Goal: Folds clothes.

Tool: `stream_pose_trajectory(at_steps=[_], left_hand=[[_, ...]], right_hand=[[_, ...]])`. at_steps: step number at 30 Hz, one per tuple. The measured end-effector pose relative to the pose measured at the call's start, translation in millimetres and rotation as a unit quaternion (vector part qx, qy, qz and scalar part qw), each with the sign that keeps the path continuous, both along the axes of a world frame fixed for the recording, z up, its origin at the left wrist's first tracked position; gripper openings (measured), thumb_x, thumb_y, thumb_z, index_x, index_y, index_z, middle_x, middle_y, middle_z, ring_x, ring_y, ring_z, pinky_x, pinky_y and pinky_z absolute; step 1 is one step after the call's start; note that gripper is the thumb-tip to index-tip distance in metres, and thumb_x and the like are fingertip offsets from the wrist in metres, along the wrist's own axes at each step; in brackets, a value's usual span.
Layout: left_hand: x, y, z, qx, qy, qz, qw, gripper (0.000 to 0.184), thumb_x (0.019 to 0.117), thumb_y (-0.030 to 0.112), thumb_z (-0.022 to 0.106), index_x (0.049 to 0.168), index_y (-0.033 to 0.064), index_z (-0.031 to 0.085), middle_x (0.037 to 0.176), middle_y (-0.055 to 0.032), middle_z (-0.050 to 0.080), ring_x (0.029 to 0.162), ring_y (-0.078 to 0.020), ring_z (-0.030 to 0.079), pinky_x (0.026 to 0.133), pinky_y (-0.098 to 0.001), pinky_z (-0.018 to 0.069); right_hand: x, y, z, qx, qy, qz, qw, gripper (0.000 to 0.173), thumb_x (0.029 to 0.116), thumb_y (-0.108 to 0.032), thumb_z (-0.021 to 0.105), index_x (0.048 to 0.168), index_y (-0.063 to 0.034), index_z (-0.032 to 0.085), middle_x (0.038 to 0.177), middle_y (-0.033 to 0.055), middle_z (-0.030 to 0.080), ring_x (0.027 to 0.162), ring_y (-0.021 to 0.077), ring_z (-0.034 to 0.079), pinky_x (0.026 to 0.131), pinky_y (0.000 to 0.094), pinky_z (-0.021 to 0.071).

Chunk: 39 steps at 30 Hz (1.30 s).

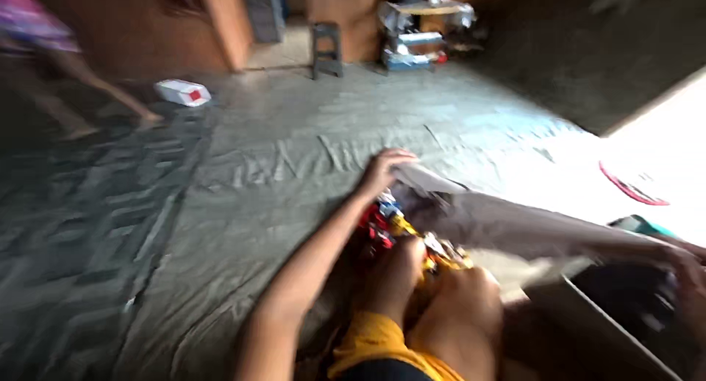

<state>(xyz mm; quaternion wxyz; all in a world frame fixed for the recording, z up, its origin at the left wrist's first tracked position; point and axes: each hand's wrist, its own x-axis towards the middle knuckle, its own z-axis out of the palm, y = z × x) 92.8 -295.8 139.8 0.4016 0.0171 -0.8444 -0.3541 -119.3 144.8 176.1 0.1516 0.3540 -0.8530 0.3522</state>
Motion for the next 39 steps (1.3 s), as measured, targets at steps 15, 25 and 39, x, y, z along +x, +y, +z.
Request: stream_pose_trajectory(at_steps=[15, 25, 39], left_hand=[[173, 97, -195, 0.181, -0.377, -0.196, 0.887, 0.028, 0.0832, -0.007, 0.057, 0.102, -0.0035, 0.076, 0.120, -0.0123, 0.074, 0.130, -0.0285, 0.060, 0.115, -0.0459, 0.0429], [63, 109, -233, 0.324, -0.345, 0.026, 0.881, 0.059, 0.1062, 0.020, 0.048, 0.158, 0.0035, 0.027, 0.133, -0.0256, 0.059, 0.110, -0.0220, 0.064, 0.097, -0.0380, 0.0503], [88, 108, -229, 0.127, -0.251, 0.033, 0.959, 0.036, 0.1024, 0.006, 0.051, 0.131, -0.0127, 0.061, 0.128, -0.0327, 0.063, 0.125, -0.0309, 0.062, 0.110, -0.0319, 0.0423]], right_hand=[[124, 141, -200, 0.156, -0.464, 0.119, 0.864, 0.020, 0.0940, -0.008, 0.061, 0.105, 0.0009, 0.076, 0.112, 0.0136, 0.070, 0.106, 0.0180, 0.066, 0.098, 0.0363, 0.0535], [122, 50, -244, -0.119, -0.623, -0.268, 0.726, 0.042, 0.1075, -0.034, 0.053, 0.130, -0.0003, 0.061, 0.112, 0.0134, 0.068, 0.095, 0.0160, 0.067, 0.086, 0.0359, 0.0569], [131, 49, -259, -0.010, -0.381, -0.293, 0.877, 0.036, 0.1098, -0.021, 0.043, 0.129, 0.0048, 0.060, 0.116, 0.0229, 0.069, 0.112, 0.0295, 0.067, 0.102, 0.0469, 0.0501]])
